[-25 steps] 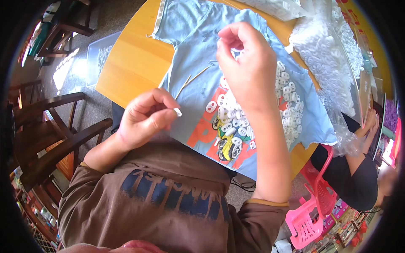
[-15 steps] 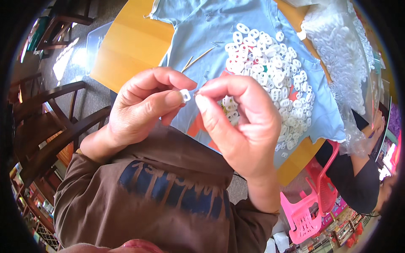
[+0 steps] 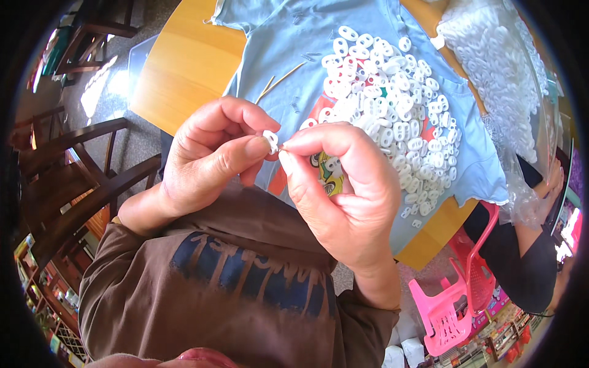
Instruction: Assembling small white plastic components by pressing them together on a workbench.
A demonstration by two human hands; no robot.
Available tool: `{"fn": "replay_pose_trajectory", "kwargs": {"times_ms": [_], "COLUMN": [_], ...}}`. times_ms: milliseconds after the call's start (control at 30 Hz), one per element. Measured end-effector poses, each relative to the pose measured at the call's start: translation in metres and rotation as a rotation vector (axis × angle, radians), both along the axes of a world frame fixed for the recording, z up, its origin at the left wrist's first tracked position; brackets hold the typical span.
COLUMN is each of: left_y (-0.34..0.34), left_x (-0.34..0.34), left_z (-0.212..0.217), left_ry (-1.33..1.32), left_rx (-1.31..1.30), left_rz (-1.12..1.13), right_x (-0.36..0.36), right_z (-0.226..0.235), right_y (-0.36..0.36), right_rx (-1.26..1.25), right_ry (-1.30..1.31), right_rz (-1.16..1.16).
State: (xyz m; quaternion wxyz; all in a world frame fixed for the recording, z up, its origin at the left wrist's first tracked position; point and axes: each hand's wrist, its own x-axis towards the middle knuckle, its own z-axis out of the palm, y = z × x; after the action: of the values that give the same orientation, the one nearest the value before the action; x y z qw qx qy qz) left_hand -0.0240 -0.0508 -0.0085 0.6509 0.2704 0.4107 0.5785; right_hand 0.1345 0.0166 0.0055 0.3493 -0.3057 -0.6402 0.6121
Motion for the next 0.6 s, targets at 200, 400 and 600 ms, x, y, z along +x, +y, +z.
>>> {"fn": "replay_pose_trajectory", "kwargs": {"times_ms": [200, 400, 600], "left_y": [-0.0019, -0.0028, -0.0036], "left_x": [0.0001, -0.0021, -0.0051], "left_z": [-0.0027, -0.0046, -0.0078], "left_ry": [0.047, 0.166, 0.256], "left_rx": [0.025, 0.088, 0.167], "left_rz": [0.023, 0.026, 0.014], "right_x": [-0.0012, -0.0068, -0.009], "right_z": [-0.0037, 0.0023, 0.0033], "right_y": [0.0022, 0.0058, 0.004], "right_rx": [0.281, 0.713, 0.646], "right_ry": [-0.123, -0.247, -0.243], "right_rz": [-0.031, 0.021, 0.038]}}
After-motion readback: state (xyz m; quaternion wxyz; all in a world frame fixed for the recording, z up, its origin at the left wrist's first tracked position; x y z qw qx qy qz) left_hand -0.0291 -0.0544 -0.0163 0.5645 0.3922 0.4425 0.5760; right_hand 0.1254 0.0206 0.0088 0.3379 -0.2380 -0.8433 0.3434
